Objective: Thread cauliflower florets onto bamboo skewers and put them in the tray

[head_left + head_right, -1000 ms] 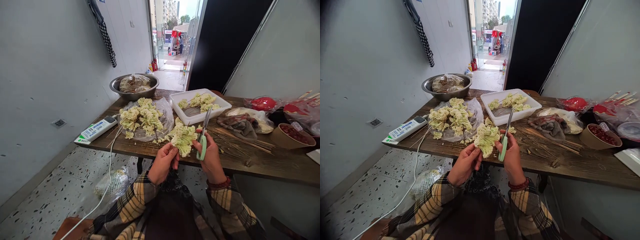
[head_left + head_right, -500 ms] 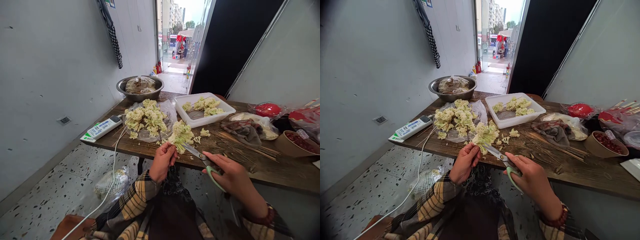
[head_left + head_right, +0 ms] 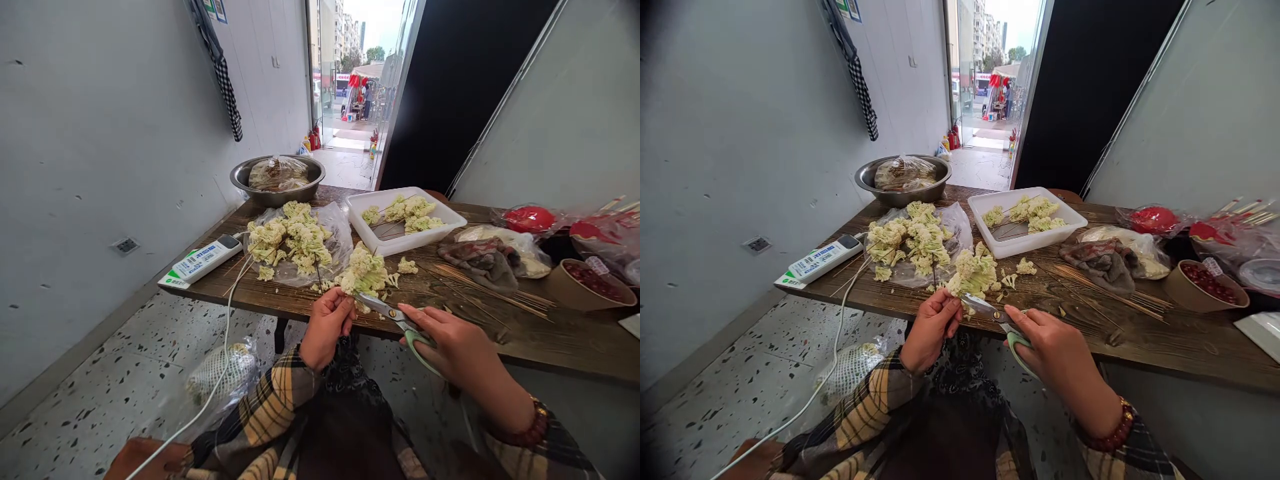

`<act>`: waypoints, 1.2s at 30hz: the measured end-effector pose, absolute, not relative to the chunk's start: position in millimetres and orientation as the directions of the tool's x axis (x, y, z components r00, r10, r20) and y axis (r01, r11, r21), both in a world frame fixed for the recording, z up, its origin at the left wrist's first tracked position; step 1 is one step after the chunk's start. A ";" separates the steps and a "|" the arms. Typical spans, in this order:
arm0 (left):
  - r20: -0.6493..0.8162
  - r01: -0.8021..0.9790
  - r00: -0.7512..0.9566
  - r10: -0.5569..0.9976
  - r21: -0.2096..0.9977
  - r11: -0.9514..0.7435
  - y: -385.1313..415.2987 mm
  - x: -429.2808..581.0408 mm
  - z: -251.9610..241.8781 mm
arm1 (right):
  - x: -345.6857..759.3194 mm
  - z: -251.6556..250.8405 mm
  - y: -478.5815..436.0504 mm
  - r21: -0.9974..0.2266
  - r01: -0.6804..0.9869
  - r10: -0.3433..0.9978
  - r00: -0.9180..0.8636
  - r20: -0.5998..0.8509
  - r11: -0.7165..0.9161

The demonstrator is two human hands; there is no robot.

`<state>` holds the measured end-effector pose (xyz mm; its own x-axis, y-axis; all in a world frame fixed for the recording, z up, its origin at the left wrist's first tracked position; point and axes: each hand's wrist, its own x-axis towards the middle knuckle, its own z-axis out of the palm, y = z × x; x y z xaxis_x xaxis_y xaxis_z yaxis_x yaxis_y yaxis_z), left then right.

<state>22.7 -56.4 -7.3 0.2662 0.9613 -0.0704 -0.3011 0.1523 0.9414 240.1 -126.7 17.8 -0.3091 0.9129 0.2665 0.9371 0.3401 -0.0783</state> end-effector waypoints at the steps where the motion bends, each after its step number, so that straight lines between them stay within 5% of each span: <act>1: -0.071 -0.297 0.264 0.962 0.943 0.151 -56.7 22.8 -7.5 | 239.0 18.4 -126.5 -0.074 0.938 0.914 -0.308 0.262 0.337; 12: -0.067 -0.285 0.226 0.972 0.950 0.131 -56.1 24.5 -11.7 | 233.5 24.6 -123.6 -0.094 0.940 0.928 -0.302 0.217 0.328; 19: -0.089 -0.378 0.224 0.971 0.910 0.171 -48.7 17.8 -9.0 | 256.4 7.2 -119.5 -0.408 0.862 0.925 -0.159 0.345 0.300; 22: -0.091 -0.435 0.244 0.966 0.879 0.193 -47.1 14.3 -6.8 | 271.9 -5.5 -117.4 -0.351 0.920 0.932 -0.041 0.360 0.176; 28: -0.079 -0.492 0.302 0.950 0.840 0.227 -49.5 12.5 -6.4 | 288.6 -25.9 -111.2 -0.161 0.979 0.947 -0.073 0.313 0.129; 36: -0.130 -0.483 0.312 0.941 0.831 0.274 -49.7 9.9 -6.3 | 295.8 -41.5 -100.8 -0.171 0.966 0.933 -0.129 0.336 0.195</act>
<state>9.9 -49.7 -6.3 0.3116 0.9414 -0.1295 -0.4833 0.2743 0.8314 295.8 -100.8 -41.5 -0.1288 0.9331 0.3357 0.9658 0.1949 -0.1711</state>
